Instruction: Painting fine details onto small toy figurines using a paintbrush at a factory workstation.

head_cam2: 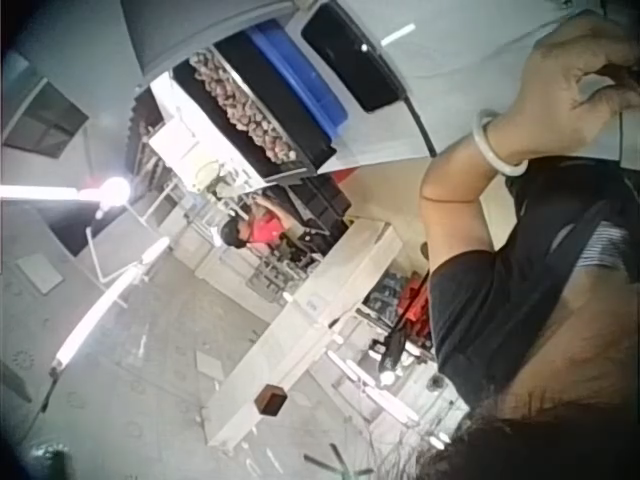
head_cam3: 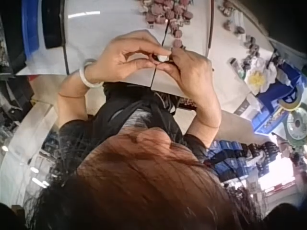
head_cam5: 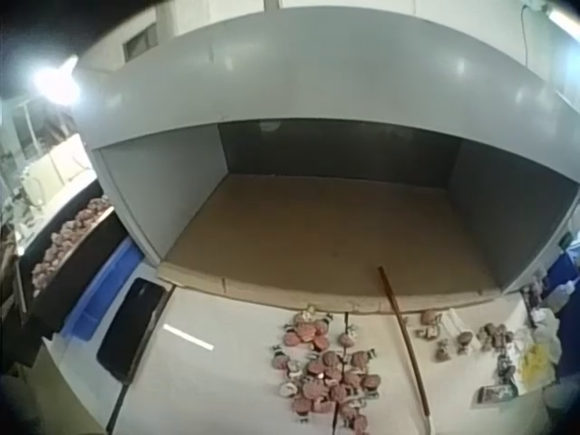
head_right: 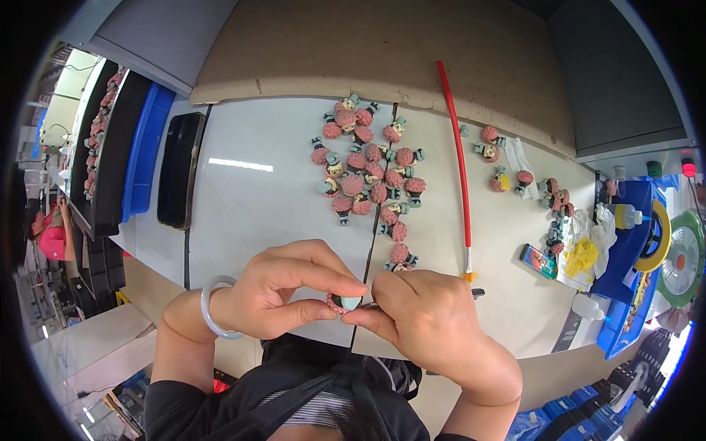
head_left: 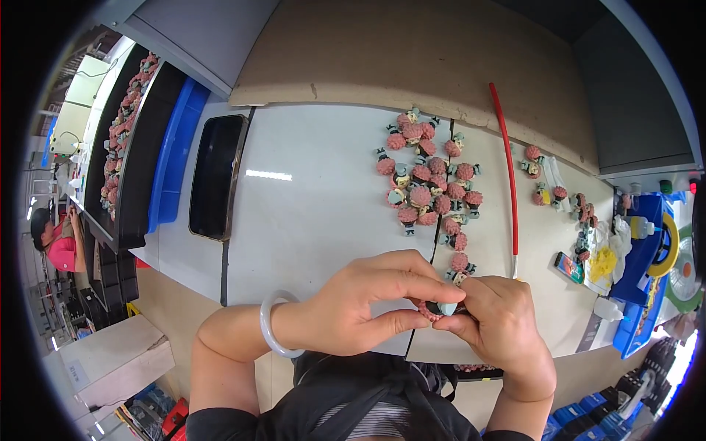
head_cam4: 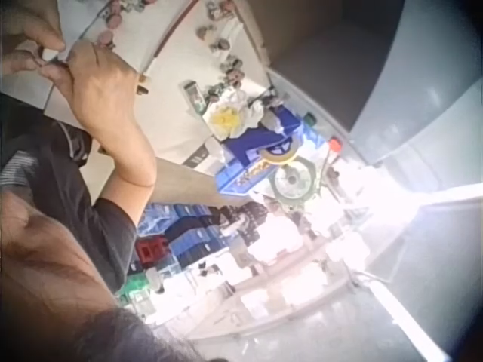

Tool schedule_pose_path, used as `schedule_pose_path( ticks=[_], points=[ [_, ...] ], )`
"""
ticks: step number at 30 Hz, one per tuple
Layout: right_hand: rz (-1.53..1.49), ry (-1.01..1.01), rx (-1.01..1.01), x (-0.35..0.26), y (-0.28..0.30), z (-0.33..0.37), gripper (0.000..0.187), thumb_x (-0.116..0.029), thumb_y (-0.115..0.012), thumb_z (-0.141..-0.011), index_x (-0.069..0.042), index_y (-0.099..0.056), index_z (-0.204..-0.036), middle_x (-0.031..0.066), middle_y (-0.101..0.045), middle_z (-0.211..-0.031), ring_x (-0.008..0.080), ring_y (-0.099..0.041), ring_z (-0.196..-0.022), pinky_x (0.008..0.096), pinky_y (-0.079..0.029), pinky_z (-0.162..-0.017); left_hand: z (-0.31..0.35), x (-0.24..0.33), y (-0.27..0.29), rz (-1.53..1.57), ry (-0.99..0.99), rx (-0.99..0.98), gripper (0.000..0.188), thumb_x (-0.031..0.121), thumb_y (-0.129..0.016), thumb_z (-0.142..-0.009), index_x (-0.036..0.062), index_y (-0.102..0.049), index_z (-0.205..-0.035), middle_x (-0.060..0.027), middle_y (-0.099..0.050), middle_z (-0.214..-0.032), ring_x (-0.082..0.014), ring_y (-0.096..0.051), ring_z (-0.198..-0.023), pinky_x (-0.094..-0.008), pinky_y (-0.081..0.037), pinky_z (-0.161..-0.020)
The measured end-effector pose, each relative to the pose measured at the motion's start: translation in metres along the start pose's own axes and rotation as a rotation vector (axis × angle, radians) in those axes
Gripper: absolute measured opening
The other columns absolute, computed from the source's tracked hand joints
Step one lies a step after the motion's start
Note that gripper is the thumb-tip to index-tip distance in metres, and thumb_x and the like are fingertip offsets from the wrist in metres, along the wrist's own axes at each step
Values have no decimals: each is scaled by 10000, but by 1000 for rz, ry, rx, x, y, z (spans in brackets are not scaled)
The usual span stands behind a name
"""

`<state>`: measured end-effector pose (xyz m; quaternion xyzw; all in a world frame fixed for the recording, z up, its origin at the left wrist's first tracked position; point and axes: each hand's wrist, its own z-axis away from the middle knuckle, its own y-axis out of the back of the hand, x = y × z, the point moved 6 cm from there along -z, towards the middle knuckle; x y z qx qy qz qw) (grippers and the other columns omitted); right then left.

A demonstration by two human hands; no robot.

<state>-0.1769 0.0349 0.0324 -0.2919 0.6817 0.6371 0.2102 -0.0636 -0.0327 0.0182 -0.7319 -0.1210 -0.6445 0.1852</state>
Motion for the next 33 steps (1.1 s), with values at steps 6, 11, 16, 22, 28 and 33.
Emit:
schedule_pose_path(
  ticks=[6,11,16,22,28,33],
  points=[
    [2,-11,-75,-1,-3,-1,332,-316,-673,-731,-61,-470,-666,39,-489,-519,227,-512,-473,330,-391,-418,1,-1,-1,-14,23,-8,349,-54,-648,-720,15,-616,-1060,-104,-595,-948,-191,-565,-823,-275,-467,-702],
    [0,-25,-124,1,-5,-1,314,-308,-667,-740,-58,-486,-679,39,-510,-530,229,-529,-488,333,-403,-431,0,-4,-1,-27,54,-25,359,-51,-656,-710,31,-626,-1058,-88,-597,-911,-183,-564,-793,-269,-467,-690],
    [-86,-71,-195,6,-8,0,289,-304,-658,-751,-55,-522,-696,48,-530,-551,246,-538,-504,342,-414,-453,-1,-4,-2,-29,76,-35,357,-59,-650,-712,32,-628,-1057,-86,-595,-905,-186,-566,-801,-270,-468,-699],
    [-178,-33,-207,4,-2,-2,291,-307,-654,-760,-56,-533,-678,51,-520,-550,259,-522,-494,339,-411,-454,1,-8,-4,107,134,-48,326,-62,-600,-765,9,-599,-1083,-105,-560,-987,-174,-552,-874,-271,-466,-714],
    [-76,108,248,-1,20,2,247,-277,-617,-796,-39,-559,-765,63,-516,-600,239,-515,-522,337,-399,-466,0,-12,-3,372,143,-8,301,-13,-508,-852,-11,-506,-1153,-109,-449,-1073,-176,-519,-968,-315,-492,-813],
    [141,159,316,-11,21,3,191,-217,-613,-784,-38,-569,-834,64,-520,-631,222,-470,-497,332,-375,-457,1,-13,-3,491,162,23,295,-7,-495,-859,-13,-469,-1153,-112,-429,-1074,-183,-515,-979,-396,-480,-905]
  ],
)
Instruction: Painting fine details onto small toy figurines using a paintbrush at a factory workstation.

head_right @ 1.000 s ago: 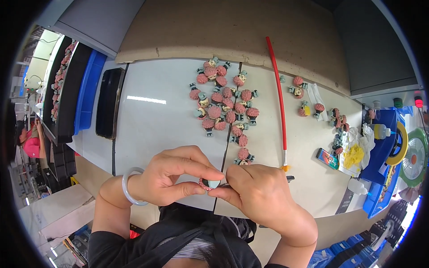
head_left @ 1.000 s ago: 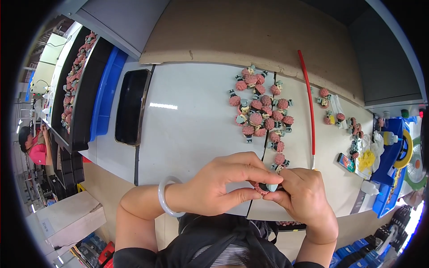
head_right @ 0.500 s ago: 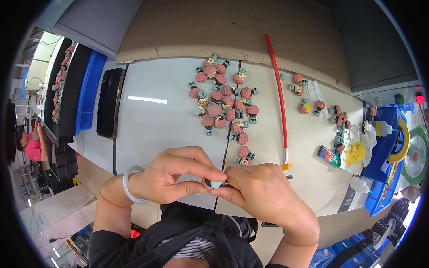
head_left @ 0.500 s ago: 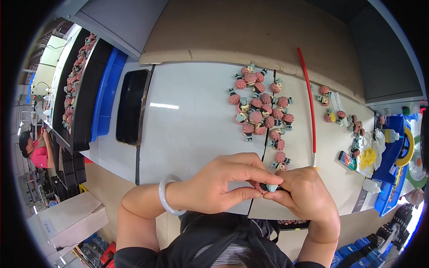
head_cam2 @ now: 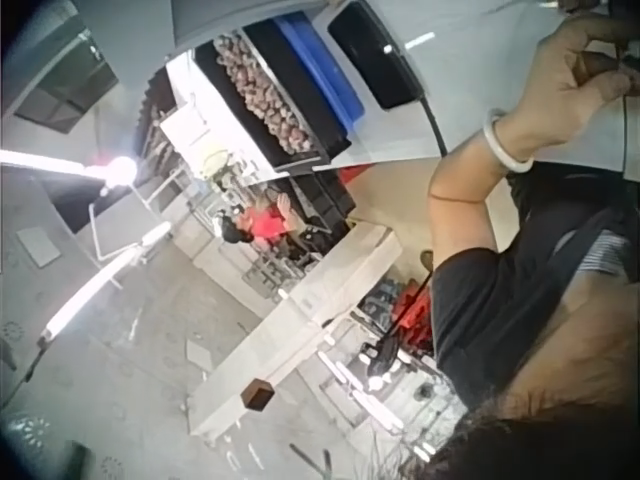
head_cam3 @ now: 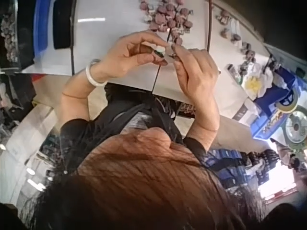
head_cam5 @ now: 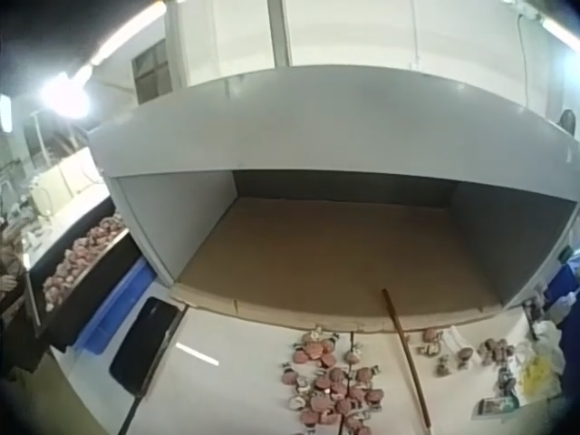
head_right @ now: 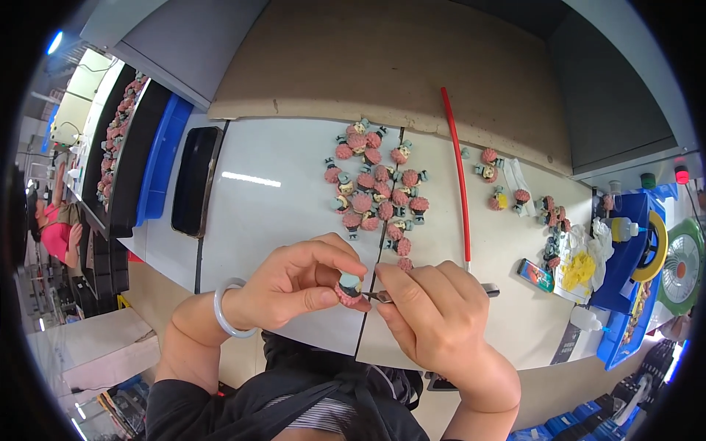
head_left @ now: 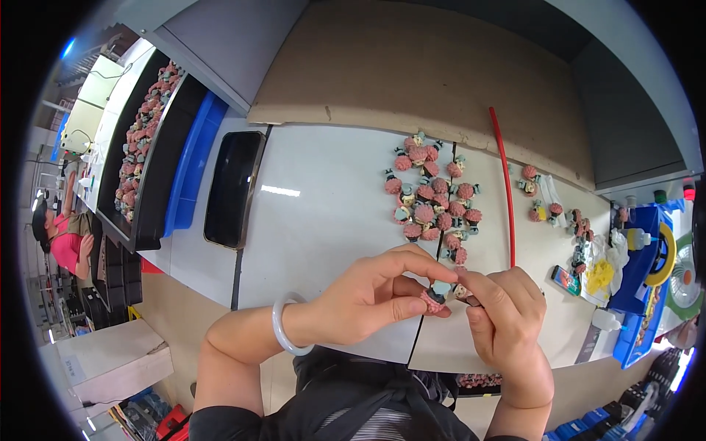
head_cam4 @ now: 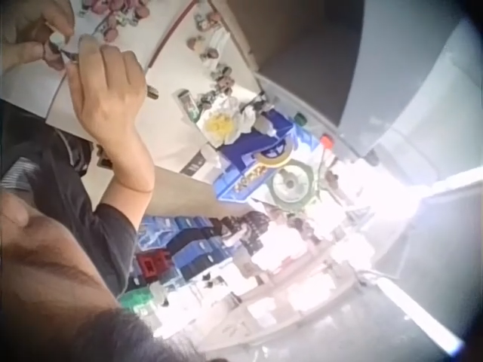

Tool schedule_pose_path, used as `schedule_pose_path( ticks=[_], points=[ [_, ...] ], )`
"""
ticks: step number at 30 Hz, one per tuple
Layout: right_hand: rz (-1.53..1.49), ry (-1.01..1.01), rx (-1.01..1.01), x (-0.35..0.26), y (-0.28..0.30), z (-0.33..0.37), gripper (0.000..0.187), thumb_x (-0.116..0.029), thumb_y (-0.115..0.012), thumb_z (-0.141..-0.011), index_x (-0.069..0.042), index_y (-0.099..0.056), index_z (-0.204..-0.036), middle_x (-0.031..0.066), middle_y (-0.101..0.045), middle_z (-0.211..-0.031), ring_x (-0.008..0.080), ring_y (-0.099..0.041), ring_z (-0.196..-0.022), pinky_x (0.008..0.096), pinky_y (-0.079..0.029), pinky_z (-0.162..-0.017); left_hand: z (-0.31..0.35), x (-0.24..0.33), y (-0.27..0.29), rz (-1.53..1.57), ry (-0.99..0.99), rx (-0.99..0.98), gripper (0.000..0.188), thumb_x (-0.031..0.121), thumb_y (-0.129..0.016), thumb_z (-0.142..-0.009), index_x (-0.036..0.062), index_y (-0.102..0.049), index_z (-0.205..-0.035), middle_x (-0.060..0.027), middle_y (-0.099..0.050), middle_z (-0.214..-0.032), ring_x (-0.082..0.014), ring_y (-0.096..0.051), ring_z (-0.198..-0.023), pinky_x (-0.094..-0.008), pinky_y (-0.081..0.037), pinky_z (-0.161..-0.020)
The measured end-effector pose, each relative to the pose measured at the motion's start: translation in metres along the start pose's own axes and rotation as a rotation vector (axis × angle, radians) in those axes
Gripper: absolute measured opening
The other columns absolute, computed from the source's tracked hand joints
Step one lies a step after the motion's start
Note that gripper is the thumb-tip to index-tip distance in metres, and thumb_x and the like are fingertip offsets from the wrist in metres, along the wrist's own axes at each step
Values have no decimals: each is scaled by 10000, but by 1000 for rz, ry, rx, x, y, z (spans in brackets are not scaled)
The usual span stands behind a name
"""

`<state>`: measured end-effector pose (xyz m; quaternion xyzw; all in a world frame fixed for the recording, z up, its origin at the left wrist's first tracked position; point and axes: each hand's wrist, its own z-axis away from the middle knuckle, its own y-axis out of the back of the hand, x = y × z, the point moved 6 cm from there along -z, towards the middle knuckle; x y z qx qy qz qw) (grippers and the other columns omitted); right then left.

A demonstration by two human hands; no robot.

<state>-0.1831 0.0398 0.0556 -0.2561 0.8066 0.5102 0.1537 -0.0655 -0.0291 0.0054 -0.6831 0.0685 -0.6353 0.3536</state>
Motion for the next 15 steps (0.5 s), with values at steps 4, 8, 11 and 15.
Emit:
schedule_pose_path(
  ticks=[4,8,11,15],
  points=[
    [-18,-128,-96,1,-6,4,260,-275,-573,-820,-27,-546,-745,76,-504,-598,247,-481,-516,338,-366,-466,1,1,2,-74,-67,11,320,-40,-533,-829,1,-487,-1143,-112,-451,-1074,-177,-531,-958,-326,-499,-827],
    [-14,-175,-151,2,-13,6,305,-296,-664,-725,-36,-510,-684,72,-474,-569,254,-478,-501,346,-356,-443,3,4,2,-260,-125,34,324,-71,-581,-787,11,-540,-1098,-118,-515,-1049,-163,-547,-918,-255,-488,-711],
    [-9,-197,-189,3,-14,7,280,-254,-684,-704,-36,-510,-676,70,-483,-571,255,-483,-499,351,-361,-443,3,5,3,-318,-136,77,306,-87,-601,-765,10,-580,-1054,-121,-549,-1017,-159,-553,-886,-248,-484,-688],
    [-15,-215,-204,5,-17,6,262,-237,-684,-704,-38,-514,-681,72,-487,-574,255,-490,-502,347,-367,-444,3,7,3,-366,-122,101,308,-107,-612,-744,8,-600,-1029,-118,-564,-982,-162,-561,-877,-248,-485,-686]
  ],
)
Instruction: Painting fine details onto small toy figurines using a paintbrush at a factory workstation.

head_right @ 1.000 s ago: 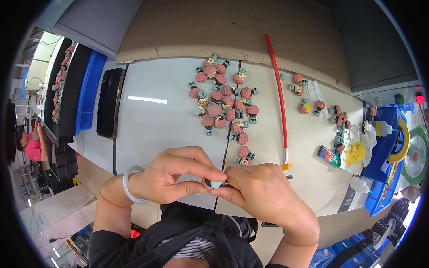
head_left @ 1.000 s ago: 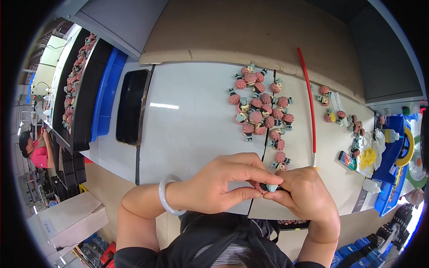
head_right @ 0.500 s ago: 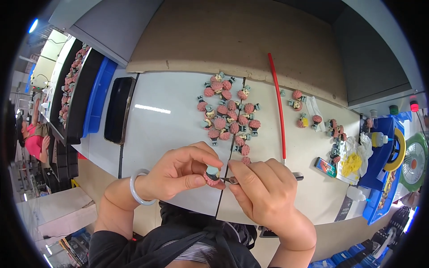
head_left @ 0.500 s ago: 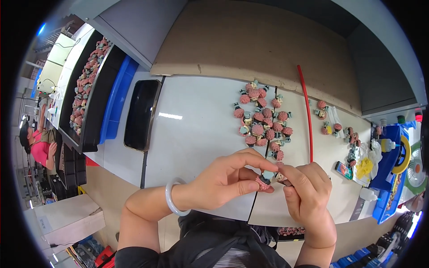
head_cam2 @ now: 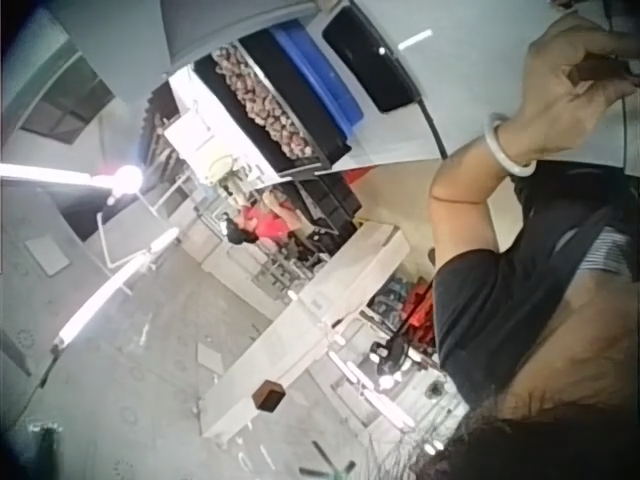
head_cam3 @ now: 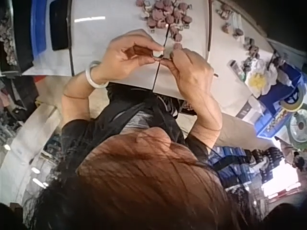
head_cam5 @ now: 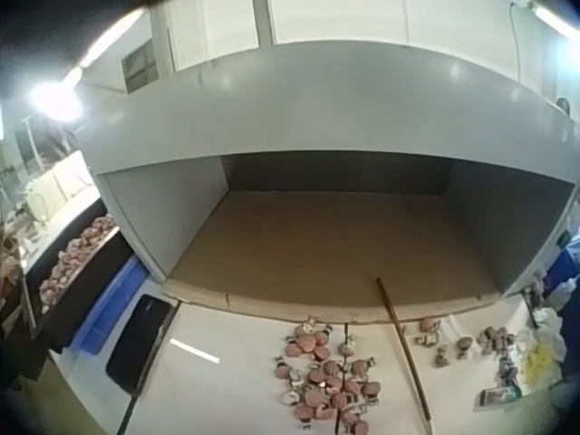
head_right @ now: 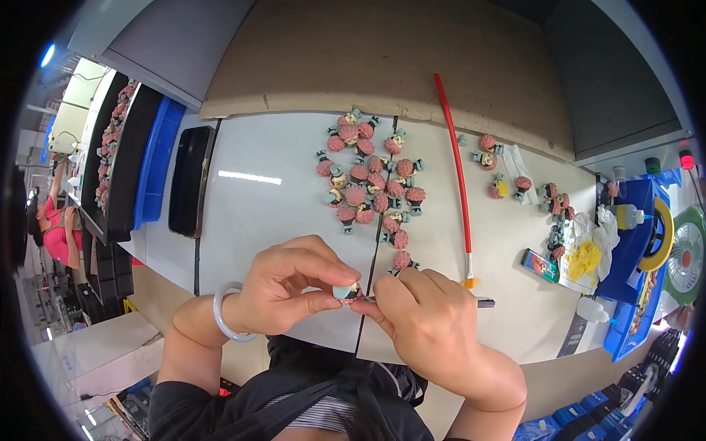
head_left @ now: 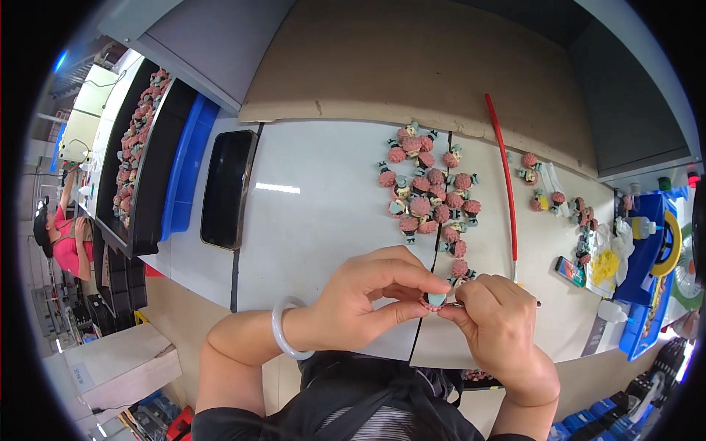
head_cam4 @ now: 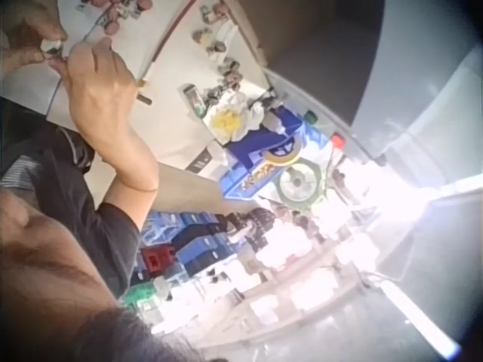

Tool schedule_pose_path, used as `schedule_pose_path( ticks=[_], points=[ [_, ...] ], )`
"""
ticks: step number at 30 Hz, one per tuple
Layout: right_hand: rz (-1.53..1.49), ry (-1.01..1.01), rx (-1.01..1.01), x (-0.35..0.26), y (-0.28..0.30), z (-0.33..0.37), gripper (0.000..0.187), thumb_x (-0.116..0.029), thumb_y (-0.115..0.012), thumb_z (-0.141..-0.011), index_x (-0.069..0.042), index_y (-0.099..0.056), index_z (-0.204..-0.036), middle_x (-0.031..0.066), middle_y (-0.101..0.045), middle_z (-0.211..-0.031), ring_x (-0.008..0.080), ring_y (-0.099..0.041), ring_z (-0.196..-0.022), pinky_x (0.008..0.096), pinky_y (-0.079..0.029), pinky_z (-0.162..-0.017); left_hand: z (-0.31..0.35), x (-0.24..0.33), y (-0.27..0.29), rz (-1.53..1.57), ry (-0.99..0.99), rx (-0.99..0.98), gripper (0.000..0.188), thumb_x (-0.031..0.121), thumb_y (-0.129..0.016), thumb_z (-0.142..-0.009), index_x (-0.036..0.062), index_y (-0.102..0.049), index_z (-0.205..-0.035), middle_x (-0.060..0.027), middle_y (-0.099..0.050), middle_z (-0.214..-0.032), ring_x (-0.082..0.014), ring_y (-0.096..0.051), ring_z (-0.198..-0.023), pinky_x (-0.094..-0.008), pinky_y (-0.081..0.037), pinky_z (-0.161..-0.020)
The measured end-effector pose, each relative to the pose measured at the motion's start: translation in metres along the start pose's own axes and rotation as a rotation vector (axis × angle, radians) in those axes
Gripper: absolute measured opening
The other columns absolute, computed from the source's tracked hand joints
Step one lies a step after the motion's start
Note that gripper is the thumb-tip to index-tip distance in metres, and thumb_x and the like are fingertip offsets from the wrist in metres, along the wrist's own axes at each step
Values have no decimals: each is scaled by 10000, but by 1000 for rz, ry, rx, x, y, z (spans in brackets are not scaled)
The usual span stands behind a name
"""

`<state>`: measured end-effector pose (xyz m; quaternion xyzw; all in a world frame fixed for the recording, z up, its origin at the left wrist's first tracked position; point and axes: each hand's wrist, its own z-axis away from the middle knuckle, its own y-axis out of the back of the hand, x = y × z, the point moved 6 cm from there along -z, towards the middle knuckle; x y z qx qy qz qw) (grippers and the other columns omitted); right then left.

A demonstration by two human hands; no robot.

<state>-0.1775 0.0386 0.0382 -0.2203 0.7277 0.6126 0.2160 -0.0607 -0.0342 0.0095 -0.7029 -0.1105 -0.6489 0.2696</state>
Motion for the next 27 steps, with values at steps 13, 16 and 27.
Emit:
schedule_pose_path(
  ticks=[13,16,27],
  points=[
    [-102,-26,-31,4,-4,1,205,-168,-679,-715,-30,-527,-719,88,-523,-607,276,-521,-539,352,-398,-463,1,0,1,-135,-87,58,356,-107,-645,-685,52,-637,-1003,-73,-587,-837,-181,-559,-753,-267,-480,-642],
    [-100,-36,-36,5,-6,2,205,-164,-685,-707,-33,-528,-718,87,-522,-606,271,-521,-539,351,-398,-461,0,0,1,-117,-69,47,355,-115,-640,-686,44,-636,-1003,-73,-581,-840,-177,-556,-767,-265,-479,-646],
    [-102,-58,-33,6,-5,2,208,-171,-678,-724,-26,-529,-724,101,-515,-596,292,-510,-524,360,-392,-458,1,-3,3,-95,8,28,321,-127,-638,-702,25,-625,-985,-106,-569,-931,-172,-581,-867,-281,-483,-786]
  ],
)
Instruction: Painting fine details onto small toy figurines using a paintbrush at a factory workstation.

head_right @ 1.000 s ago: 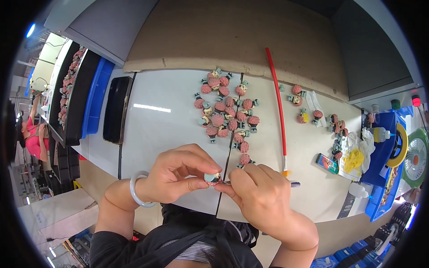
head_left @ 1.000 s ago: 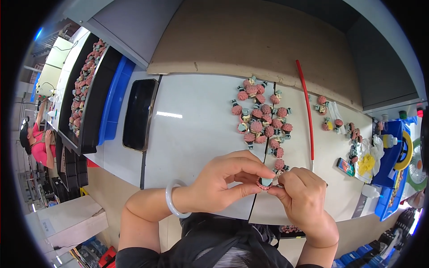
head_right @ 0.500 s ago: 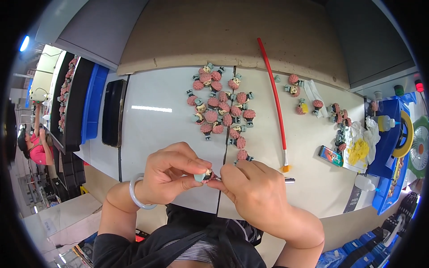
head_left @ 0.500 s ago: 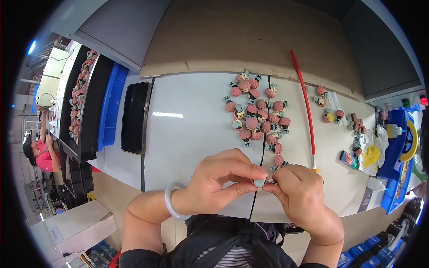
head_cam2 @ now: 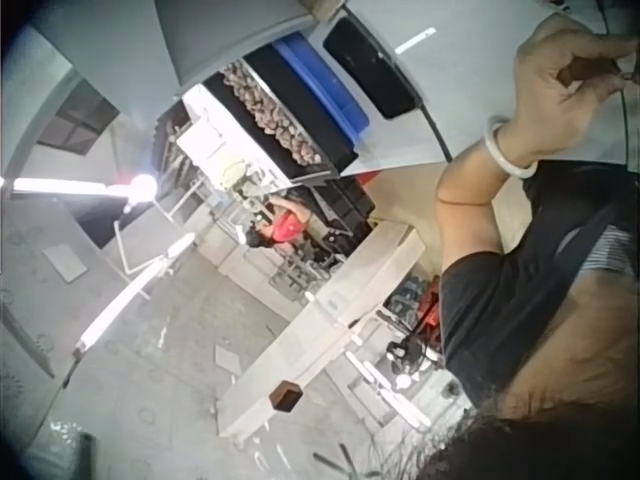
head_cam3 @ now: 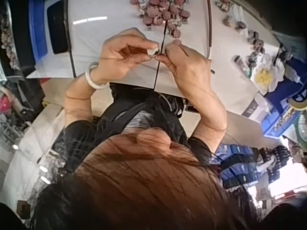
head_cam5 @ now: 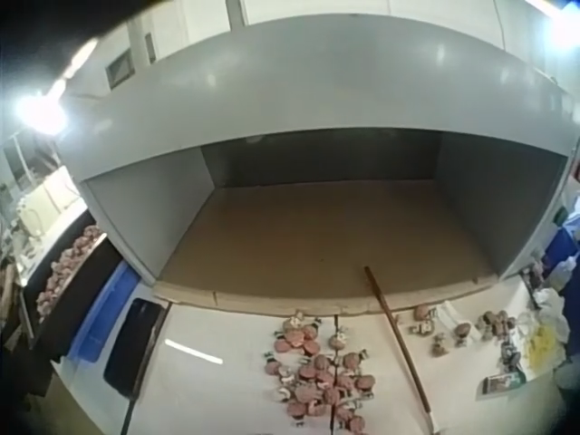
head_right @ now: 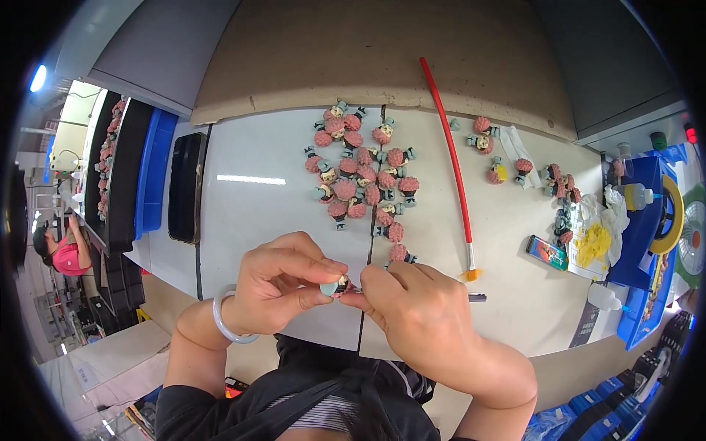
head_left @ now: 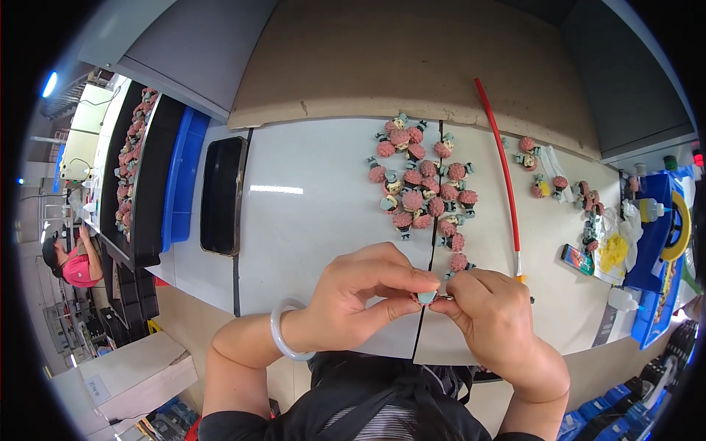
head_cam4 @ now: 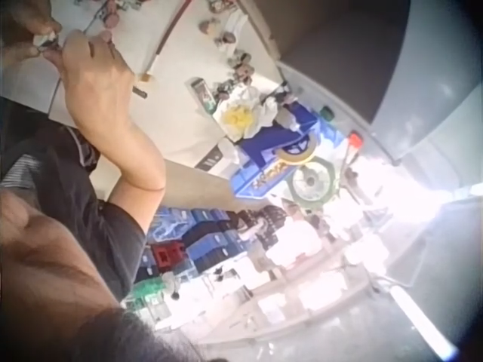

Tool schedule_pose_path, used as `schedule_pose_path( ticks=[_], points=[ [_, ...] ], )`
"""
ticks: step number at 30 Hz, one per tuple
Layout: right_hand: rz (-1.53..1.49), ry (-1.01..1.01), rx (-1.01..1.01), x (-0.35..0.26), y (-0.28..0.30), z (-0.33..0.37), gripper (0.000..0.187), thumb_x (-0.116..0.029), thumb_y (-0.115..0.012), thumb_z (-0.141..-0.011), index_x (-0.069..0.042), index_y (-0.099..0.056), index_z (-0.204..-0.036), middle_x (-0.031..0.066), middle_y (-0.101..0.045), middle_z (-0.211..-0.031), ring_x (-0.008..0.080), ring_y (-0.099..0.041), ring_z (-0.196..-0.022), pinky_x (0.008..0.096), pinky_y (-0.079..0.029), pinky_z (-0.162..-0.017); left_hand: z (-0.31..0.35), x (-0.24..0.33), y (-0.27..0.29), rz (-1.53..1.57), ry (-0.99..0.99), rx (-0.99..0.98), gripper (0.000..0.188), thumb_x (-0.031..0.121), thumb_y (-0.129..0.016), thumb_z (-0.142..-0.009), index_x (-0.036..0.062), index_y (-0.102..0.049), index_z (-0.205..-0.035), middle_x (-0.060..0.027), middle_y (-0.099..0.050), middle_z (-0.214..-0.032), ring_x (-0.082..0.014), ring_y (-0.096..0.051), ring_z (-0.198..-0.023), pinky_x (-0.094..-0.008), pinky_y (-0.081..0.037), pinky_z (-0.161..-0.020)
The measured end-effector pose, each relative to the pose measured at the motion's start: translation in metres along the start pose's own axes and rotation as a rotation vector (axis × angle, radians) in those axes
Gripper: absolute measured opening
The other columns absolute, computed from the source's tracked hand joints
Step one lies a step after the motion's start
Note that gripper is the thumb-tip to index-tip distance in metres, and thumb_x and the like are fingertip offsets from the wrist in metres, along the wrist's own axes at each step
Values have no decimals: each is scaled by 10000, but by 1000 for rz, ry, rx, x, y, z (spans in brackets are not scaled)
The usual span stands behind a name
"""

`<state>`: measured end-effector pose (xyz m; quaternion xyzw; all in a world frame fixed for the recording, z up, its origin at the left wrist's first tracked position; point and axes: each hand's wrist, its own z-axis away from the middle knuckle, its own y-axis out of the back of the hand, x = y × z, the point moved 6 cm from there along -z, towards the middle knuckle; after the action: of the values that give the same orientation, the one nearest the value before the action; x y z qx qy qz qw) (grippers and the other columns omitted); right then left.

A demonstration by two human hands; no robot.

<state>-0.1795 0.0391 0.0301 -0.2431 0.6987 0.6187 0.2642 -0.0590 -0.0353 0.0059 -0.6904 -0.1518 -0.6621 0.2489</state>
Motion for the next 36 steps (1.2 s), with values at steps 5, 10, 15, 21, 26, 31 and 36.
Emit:
schedule_pose_path(
  ticks=[5,10,15,21,26,31,36],
  points=[
    [-122,-78,-16,5,-2,-3,228,-197,-662,-753,-19,-522,-721,106,-497,-572,294,-495,-508,352,-385,-449,0,1,1,-79,-67,-17,305,-114,-619,-731,8,-604,-1011,-117,-579,-950,-169,-578,-885,-263,-487,-760],
    [-114,42,69,4,7,-6,282,-259,-649,-766,-23,-511,-695,96,-492,-576,279,-477,-492,342,-373,-443,-1,0,-1,130,64,91,314,-83,-603,-767,0,-561,-1067,-120,-579,-949,-164,-575,-899,-248,-497,-740],
    [40,151,96,-4,4,-5,300,-258,-721,-667,-58,-497,-673,75,-486,-579,241,-503,-499,329,-399,-437,-1,2,1,-46,-26,50,360,-42,-646,-752,-4,-556,-1099,-113,-575,-934,-161,-579,-853,-258,-512,-727],
    [45,159,72,-6,0,-5,308,-229,-740,-631,-60,-484,-655,70,-454,-576,241,-477,-493,331,-394,-438,0,11,1,-201,-101,32,404,41,-762,-649,16,-625,-1027,-85,-573,-850,-152,-565,-717,-248,-493,-654],
    [-14,97,17,-4,-5,-4,295,-290,-657,-725,-28,-525,-694,83,-475,-588,271,-470,-519,354,-360,-456,1,14,3,-237,-155,67,423,82,-796,-613,33,-643,-1005,-63,-570,-751,-143,-554,-673,-257,-449,-593],
    [-11,86,-11,-4,-5,-3,277,-254,-659,-730,-21,-513,-692,92,-484,-598,280,-477,-527,358,-366,-460,1,13,3,-227,-160,82,424,92,-806,-600,26,-647,-989,-64,-572,-732,-146,-558,-657,-248,-455,-593],
    [-34,85,-3,-4,-5,-2,272,-239,-658,-734,-19,-504,-686,94,-492,-608,286,-480,-531,362,-370,-465,2,13,3,-217,-152,85,418,87,-808,-597,14,-648,-977,-65,-576,-730,-146,-565,-657,-243,-459,-591]
  ],
)
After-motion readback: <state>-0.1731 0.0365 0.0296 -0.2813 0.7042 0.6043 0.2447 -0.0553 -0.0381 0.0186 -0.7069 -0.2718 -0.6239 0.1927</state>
